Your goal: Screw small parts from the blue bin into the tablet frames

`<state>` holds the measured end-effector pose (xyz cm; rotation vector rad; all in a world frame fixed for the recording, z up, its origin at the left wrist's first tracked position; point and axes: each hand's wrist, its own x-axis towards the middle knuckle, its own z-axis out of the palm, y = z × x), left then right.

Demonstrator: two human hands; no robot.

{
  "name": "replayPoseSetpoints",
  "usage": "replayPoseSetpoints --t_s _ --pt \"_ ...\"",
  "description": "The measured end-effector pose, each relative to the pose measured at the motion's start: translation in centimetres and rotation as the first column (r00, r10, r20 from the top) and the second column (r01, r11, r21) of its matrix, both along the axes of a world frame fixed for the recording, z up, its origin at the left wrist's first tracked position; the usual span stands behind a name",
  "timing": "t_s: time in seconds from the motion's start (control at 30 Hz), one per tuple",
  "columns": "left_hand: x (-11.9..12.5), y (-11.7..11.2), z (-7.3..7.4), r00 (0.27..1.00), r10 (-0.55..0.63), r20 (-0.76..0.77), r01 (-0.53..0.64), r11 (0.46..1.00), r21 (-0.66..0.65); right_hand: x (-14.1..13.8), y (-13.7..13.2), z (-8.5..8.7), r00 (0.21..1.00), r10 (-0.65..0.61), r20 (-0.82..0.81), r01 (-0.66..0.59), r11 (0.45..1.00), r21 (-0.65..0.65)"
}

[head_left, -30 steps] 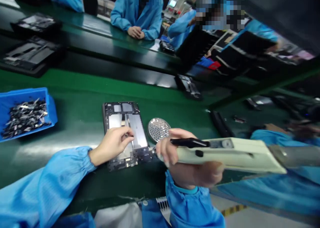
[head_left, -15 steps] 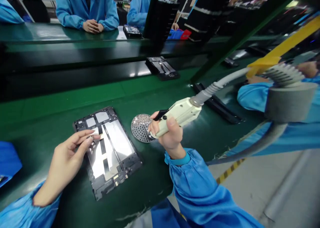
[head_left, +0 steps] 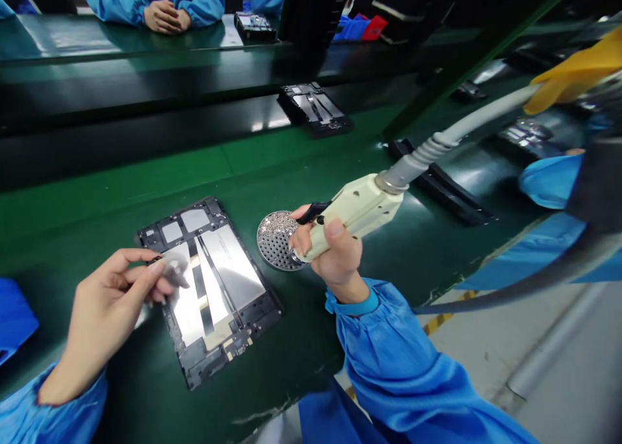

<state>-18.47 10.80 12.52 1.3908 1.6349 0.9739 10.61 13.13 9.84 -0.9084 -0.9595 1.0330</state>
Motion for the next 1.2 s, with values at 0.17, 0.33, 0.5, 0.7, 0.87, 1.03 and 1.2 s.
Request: replayPoseSetpoints --t_s 0.17,0.33,0.5,0.7,0.87,1.03,1.2 --pt "-0.1 -0.2 0.2 0.998 0.031 -0.057 -0.03 0.999 0.021 -0.1 -0.1 0.0 1.0 0.004 0.011 -0.004 1.0 0.002" --pt "0.1 0.0 0.5 0.996 0.094 0.005 -0.094 0.996 -0.013 -0.2 0.1 -0.1 0.999 0.006 0.037 -0.006 1.0 0.002" --pt "0.0 0.6 -0.2 0.972 0.131 0.196 -0.132 0.991 -0.01 0.3 -0.6 1.2 0.999 0.023 -0.029 -0.022 0.999 0.047" --pt "-1.4 2.3 -2.0 0.944 0.158 0.291 -0.172 0.985 0.023 2.8 -1.3 1.6 0.996 -0.021 -0.085 0.02 1.0 -0.005" --pt "-2.6 3.1 -3.3 0.934 0.221 0.28 -0.24 0.97 0.036 3.9 -1.3 -0.3 0.99 -0.048 -0.132 0.02 0.979 -0.204" --pt "-3.2 3.2 -3.9 0.927 0.251 0.278 -0.274 0.961 0.045 5.1 -1.1 -1.6 0.955 -0.086 -0.285 -0.01 0.948 -0.318" --pt "-3.9 3.3 -3.7 0.957 0.209 0.201 -0.224 0.973 0.054 5.8 -0.5 -2.2 0.921 -0.208 -0.329 0.037 0.889 -0.457"
